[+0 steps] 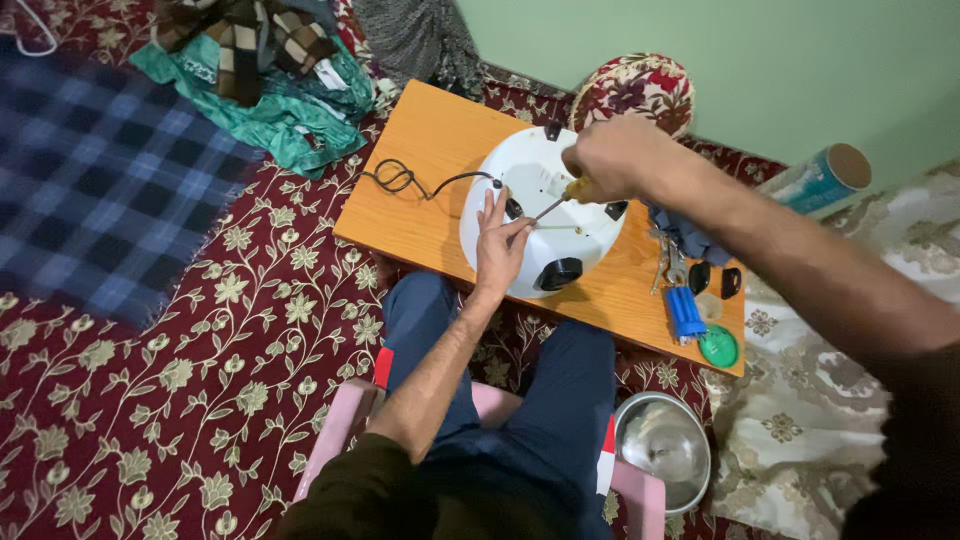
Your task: The person sits in front of a board on the floor with the white base of an electric cooker on it and uses a screwdriver to unscrew and remove screws from the base. They set the screws and small parts on the board, handle a black component, and continue unscrewing screws around the base.
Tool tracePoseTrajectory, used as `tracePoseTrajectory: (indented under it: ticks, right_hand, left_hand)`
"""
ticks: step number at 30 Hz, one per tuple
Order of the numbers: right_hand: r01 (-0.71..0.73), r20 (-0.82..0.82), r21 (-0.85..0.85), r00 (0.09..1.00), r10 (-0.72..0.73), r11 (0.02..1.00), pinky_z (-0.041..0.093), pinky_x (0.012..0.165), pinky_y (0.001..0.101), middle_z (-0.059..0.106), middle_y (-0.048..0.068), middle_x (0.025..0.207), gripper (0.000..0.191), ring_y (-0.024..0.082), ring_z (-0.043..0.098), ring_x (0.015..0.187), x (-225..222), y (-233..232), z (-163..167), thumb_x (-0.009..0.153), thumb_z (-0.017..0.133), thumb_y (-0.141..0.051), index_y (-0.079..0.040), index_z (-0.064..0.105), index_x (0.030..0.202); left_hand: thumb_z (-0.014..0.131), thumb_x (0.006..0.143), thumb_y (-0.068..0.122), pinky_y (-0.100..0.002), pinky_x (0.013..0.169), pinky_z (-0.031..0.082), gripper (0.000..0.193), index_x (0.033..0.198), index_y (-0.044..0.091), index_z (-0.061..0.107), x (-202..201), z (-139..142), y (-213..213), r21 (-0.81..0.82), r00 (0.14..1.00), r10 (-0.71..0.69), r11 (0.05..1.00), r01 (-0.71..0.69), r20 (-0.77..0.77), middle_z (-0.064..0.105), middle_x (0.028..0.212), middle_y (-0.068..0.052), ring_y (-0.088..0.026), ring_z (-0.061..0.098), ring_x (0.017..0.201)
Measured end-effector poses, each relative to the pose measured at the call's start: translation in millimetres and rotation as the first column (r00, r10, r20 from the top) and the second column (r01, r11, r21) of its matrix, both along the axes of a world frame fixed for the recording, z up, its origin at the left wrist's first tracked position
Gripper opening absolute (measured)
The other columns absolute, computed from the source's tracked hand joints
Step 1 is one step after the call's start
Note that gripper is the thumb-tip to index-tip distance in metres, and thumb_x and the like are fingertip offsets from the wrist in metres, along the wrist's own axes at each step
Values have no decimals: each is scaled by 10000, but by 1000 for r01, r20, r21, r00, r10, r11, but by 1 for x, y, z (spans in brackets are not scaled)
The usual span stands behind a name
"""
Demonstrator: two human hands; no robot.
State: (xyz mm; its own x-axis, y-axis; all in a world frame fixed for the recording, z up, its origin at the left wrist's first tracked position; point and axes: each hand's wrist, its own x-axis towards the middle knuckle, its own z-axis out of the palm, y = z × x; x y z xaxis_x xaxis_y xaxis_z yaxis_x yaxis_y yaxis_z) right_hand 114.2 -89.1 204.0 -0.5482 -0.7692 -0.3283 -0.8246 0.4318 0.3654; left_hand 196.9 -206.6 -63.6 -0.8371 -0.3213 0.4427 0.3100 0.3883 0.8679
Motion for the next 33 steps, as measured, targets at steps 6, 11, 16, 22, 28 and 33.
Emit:
tracePoseTrajectory:
  ticks: [6,11,16,22,28,33]
  right_hand:
    - [-357,-142,192,911,386,914,625,663,386,702,42,1010,175,252,747,874,7,3,2,868,652,-175,-117,717,1019]
    - [-514,-156,178,827,540,839,624,731,355,692,-6,975,133,218,720,978,8,4,6,836,670,-185,-141,711,954]
    - [-474,-146,125,860,488,872,622,703,363,698,-5,1004,168,222,731,940,18,7,7,811,670,-144,-144,729,968]
    - [-129,-49,148,989,138,980,617,706,425,760,94,867,184,296,759,784,14,-4,6,850,717,-265,-98,751,918]
    - [21,-64,69,998,-16,997,597,750,452,756,174,845,354,374,739,800,7,-22,-2,818,778,-417,-68,808,862]
    - [315,121,49,940,-318,948,606,767,460,776,155,847,332,356,758,838,0,-32,-11,773,816,-386,-72,831,878]
  left_hand:
    - [715,917,128,-560,1276,137,224,1117,105,811,2,-2,-2,-38,1000,-14,999,14,-13,392,1629,-200,-420,208,1583]
    - [591,877,5,-560,1277,95,371,1165,107,801,5,-2,-6,-14,995,-96,995,96,7,345,1657,-192,-420,156,1589]
    - [540,867,-36,-566,1293,93,427,1176,108,798,3,-3,-4,-9,996,-93,996,93,3,355,1666,-178,-411,147,1602]
    - [531,866,-42,-595,1284,83,416,1153,95,800,0,-11,0,-3,997,-81,997,81,-21,346,1670,-183,-424,125,1607]
    - [554,855,-12,-631,1270,90,397,1152,89,797,-2,-9,-2,-15,998,-66,998,66,-16,353,1668,-178,-439,133,1599]
    - [739,859,134,-630,1246,136,213,1057,90,803,-4,-4,0,20,999,-32,999,32,-24,389,1620,-180,-443,187,1565]
